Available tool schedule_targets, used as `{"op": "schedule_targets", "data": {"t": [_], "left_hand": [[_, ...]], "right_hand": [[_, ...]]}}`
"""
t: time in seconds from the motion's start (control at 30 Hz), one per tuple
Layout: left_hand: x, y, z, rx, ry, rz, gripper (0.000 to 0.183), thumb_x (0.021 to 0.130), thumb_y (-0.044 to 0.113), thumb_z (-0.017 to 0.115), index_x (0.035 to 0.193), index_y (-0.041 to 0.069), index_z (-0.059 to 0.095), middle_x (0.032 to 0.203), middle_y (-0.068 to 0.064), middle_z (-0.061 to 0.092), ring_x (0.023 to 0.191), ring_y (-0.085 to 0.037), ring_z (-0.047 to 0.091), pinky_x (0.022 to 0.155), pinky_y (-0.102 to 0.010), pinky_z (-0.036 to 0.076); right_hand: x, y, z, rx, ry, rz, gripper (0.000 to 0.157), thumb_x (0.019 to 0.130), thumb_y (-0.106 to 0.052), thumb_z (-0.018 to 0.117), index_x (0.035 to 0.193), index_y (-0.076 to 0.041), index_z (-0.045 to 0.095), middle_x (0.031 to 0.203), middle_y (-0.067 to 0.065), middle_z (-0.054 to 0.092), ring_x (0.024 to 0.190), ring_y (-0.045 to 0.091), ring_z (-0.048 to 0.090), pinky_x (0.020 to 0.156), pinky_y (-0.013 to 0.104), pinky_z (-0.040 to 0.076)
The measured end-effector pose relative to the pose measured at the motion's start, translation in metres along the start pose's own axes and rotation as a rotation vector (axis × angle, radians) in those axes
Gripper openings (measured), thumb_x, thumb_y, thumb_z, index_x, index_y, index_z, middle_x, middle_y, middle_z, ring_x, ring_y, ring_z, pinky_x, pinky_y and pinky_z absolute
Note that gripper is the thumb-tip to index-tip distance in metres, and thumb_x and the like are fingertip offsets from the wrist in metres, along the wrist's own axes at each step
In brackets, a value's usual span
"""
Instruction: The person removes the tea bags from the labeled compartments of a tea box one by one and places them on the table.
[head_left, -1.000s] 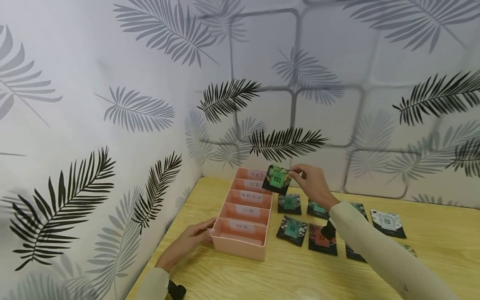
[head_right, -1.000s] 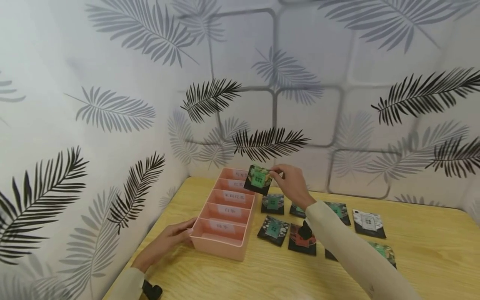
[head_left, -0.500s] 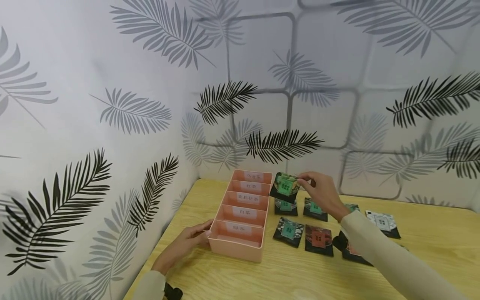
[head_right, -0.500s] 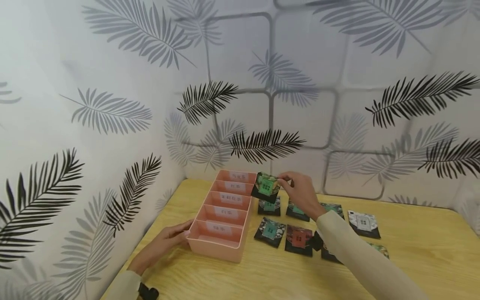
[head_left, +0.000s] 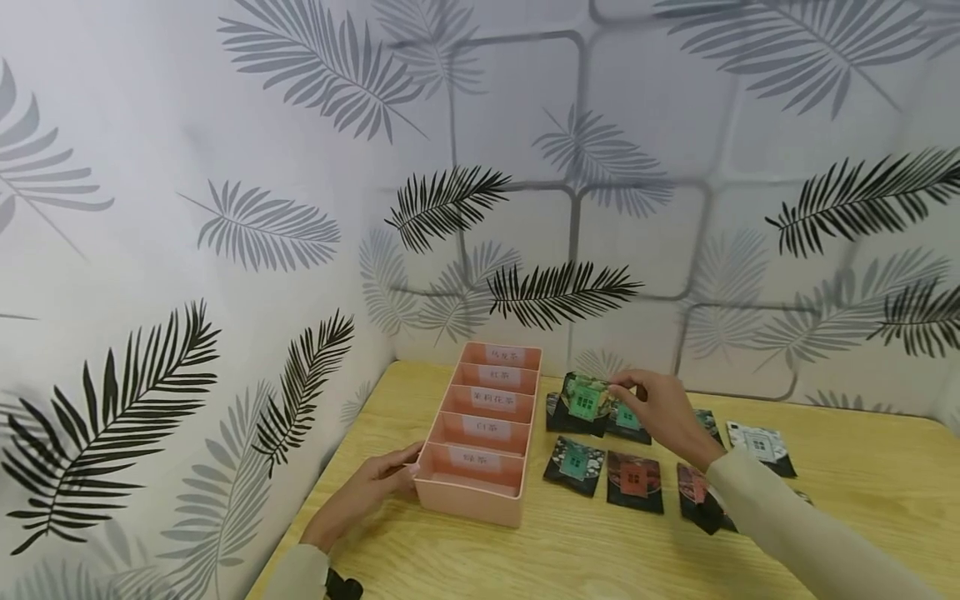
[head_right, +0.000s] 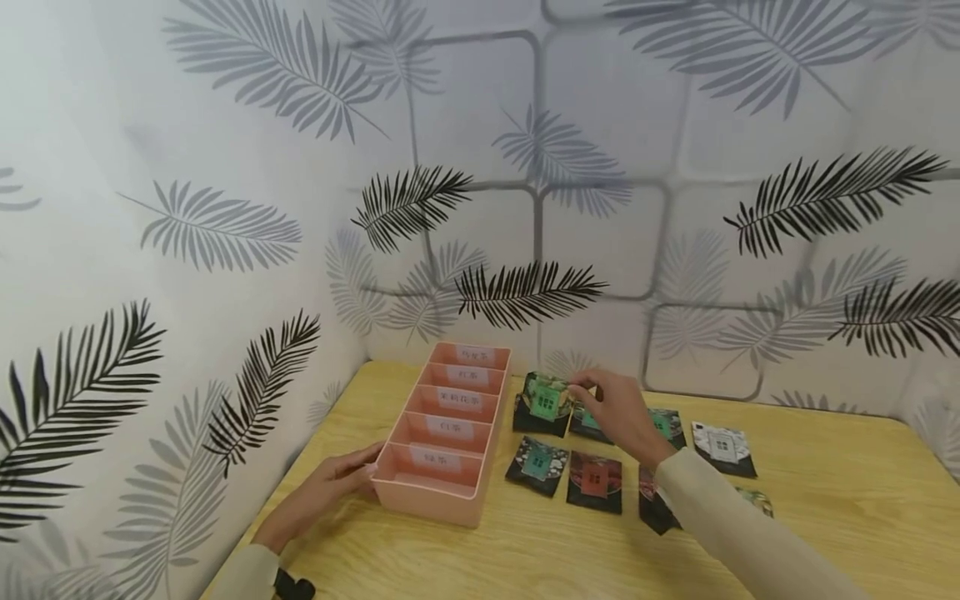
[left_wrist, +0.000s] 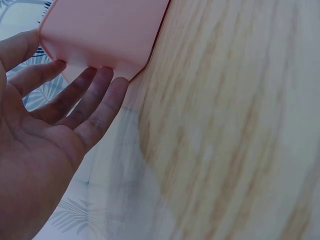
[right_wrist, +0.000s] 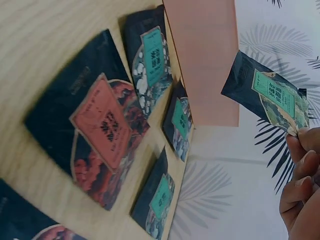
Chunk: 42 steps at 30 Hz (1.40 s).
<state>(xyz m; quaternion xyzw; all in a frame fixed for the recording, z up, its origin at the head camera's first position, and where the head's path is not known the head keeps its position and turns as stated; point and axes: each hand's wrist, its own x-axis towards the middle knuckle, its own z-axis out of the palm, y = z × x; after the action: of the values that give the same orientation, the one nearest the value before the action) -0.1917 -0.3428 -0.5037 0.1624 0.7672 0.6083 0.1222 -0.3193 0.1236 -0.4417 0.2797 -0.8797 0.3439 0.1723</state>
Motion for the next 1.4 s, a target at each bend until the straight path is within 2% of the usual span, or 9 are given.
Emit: {"op": "schedule_targets", "data": {"t": [0.2, 0.4, 0.63, 0.97, 1.17, 1.27, 1.33, 1.4], "left_hand": [[-0.001, 0.001, 0.001, 0.020, 0.015, -0.026, 0.056, 0.111, 0.029, 0.049, 0.163, 0.014, 0.032, 0.164, -0.013, 0.033, 0.144, -0.034, 0.042, 0.107, -0.040, 0.048], [-0.002, 0.004, 0.001, 0.014, 0.024, -0.025, 0.057, 0.111, 0.029, 0.051, 0.162, 0.013, 0.032, 0.164, -0.013, 0.033, 0.143, -0.033, 0.042, 0.107, -0.038, 0.048], [-0.003, 0.004, 0.002, 0.018, 0.041, -0.022, 0.056, 0.111, 0.028, 0.051, 0.162, 0.012, 0.034, 0.163, -0.014, 0.034, 0.140, -0.034, 0.046, 0.104, -0.033, 0.050], [-0.003, 0.006, 0.003, 0.038, 0.026, -0.022, 0.056, 0.111, 0.028, 0.050, 0.162, 0.013, 0.033, 0.164, -0.012, 0.034, 0.146, -0.034, 0.038, 0.105, -0.022, 0.046], [-0.005, 0.006, 0.004, 0.024, 0.011, -0.019, 0.057, 0.111, 0.028, 0.050, 0.163, 0.013, 0.032, 0.164, -0.014, 0.032, 0.143, -0.035, 0.043, 0.105, -0.029, 0.048], [-0.005, 0.005, 0.004, 0.027, 0.018, -0.016, 0.056, 0.111, 0.028, 0.050, 0.163, 0.013, 0.033, 0.164, -0.013, 0.033, 0.144, -0.035, 0.042, 0.105, -0.026, 0.047], [-0.005, 0.005, 0.004, 0.037, 0.027, -0.021, 0.056, 0.111, 0.029, 0.050, 0.162, 0.015, 0.034, 0.164, -0.012, 0.034, 0.146, -0.034, 0.037, 0.105, -0.022, 0.045], [-0.005, 0.005, 0.004, 0.036, 0.029, -0.024, 0.056, 0.111, 0.029, 0.050, 0.162, 0.016, 0.034, 0.164, -0.011, 0.033, 0.146, -0.033, 0.038, 0.106, -0.023, 0.045]], "right_hand": [[-0.018, -0.001, 0.001, -0.012, -0.018, 0.003, 0.014, 0.100, -0.023, 0.071, 0.110, -0.017, 0.078, 0.058, -0.010, 0.050, 0.046, 0.009, 0.032, 0.049, 0.028, 0.031], [-0.031, -0.003, 0.004, 0.000, -0.042, 0.010, 0.017, 0.099, -0.023, 0.072, 0.113, -0.016, 0.078, 0.054, -0.010, 0.045, 0.044, 0.007, 0.029, 0.047, 0.026, 0.029], [-0.046, -0.006, 0.009, 0.086, -0.106, 0.058, 0.016, 0.100, -0.027, 0.070, 0.111, -0.018, 0.077, 0.058, -0.005, 0.056, 0.042, 0.008, 0.039, 0.046, 0.027, 0.037], [-0.068, -0.012, 0.017, 0.158, -0.229, 0.187, 0.018, 0.101, -0.034, 0.068, 0.113, -0.023, 0.077, 0.062, 0.001, 0.060, 0.047, 0.010, 0.041, 0.047, 0.027, 0.036], [-0.086, -0.015, 0.027, 0.191, -0.252, 0.178, 0.012, 0.100, -0.030, 0.070, 0.107, -0.024, 0.078, 0.062, -0.004, 0.057, 0.048, 0.006, 0.039, 0.046, 0.025, 0.034], [-0.090, -0.015, 0.030, 0.185, -0.247, 0.169, 0.009, 0.099, -0.028, 0.072, 0.104, -0.025, 0.079, 0.061, -0.007, 0.055, 0.049, 0.005, 0.035, 0.047, 0.024, 0.032], [-0.093, -0.014, 0.032, 0.200, -0.258, 0.184, 0.009, 0.098, -0.028, 0.072, 0.103, -0.025, 0.079, 0.066, -0.006, 0.059, 0.051, 0.005, 0.037, 0.048, 0.024, 0.033], [-0.096, -0.014, 0.033, 0.218, -0.272, 0.199, 0.008, 0.098, -0.027, 0.073, 0.103, -0.024, 0.079, 0.073, -0.006, 0.064, 0.054, 0.006, 0.042, 0.050, 0.025, 0.037]]}}
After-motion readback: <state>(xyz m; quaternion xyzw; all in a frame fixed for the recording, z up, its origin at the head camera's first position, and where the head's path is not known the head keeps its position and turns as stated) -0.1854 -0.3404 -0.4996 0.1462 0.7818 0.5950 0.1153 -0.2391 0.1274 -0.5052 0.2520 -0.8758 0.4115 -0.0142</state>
